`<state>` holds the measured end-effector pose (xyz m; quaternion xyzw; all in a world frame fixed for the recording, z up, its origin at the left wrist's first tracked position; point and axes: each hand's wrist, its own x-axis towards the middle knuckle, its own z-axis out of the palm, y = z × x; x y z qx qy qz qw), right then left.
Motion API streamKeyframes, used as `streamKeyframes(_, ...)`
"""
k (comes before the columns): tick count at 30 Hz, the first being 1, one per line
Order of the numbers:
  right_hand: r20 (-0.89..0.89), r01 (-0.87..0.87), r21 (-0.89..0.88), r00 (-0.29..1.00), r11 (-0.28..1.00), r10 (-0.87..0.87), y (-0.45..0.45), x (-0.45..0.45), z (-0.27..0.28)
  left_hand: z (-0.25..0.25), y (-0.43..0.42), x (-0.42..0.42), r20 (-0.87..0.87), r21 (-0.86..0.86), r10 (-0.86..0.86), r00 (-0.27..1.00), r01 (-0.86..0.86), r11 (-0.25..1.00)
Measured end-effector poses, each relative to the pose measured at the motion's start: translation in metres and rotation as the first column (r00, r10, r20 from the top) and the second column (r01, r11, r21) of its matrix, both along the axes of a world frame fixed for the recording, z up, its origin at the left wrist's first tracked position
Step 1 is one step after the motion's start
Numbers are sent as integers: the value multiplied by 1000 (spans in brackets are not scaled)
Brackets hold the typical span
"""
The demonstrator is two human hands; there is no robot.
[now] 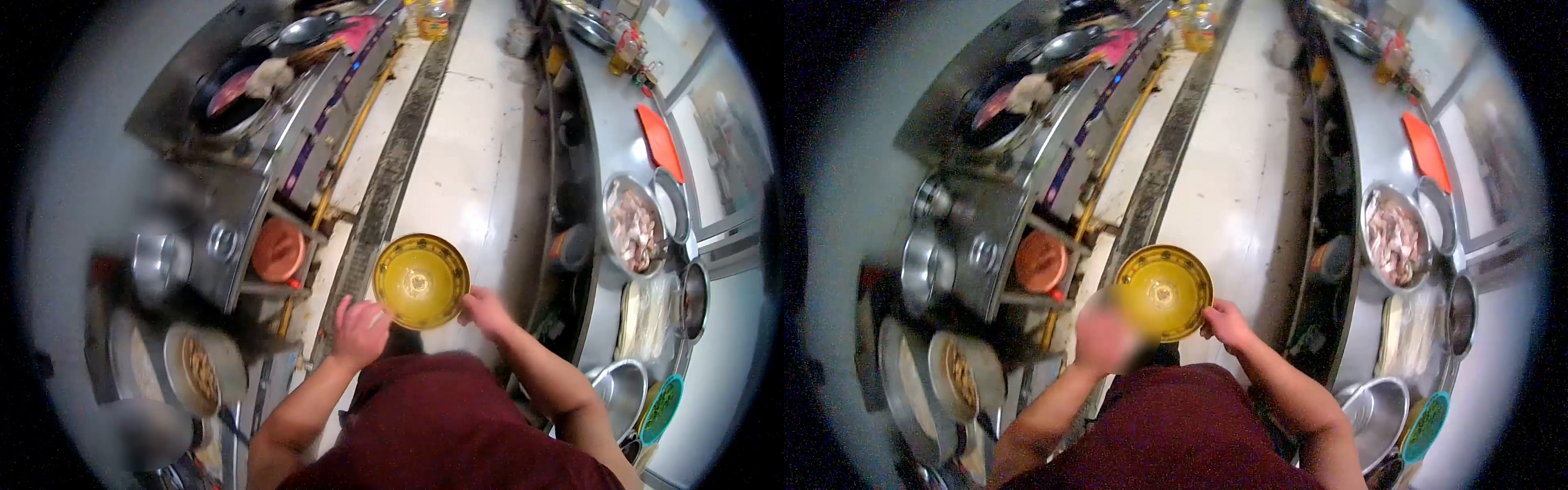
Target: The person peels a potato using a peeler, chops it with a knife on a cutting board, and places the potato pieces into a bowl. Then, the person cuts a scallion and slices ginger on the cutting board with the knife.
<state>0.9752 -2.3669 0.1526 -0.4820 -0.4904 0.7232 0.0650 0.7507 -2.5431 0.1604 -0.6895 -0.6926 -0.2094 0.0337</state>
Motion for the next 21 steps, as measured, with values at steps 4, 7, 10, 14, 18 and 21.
streamKeyframes(4,-24,165,28,986,986,-164,125,-13,-32,-9,120,-80,35,-88,139,990,-136,987)
streamKeyframes(7,151,353,74,920,933,-361,210,-8,-20,-37,230,-147,89,-278,79,993,-52,959)
streamKeyframes(10,256,474,35,847,880,-466,286,-7,13,-16,349,-176,121,-493,-24,992,81,866)
streamKeyframes(14,185,733,-36,672,679,-717,385,-1,-29,-5,546,-188,135,-544,-318,939,338,768)
streamKeyframes(18,157,762,-65,645,644,-747,511,3,-74,-17,717,-190,128,-603,-359,924,360,712)
streamKeyframes(21,192,768,-82,637,635,-746,638,-9,-84,-62,812,-217,223,-617,-258,940,341,710)
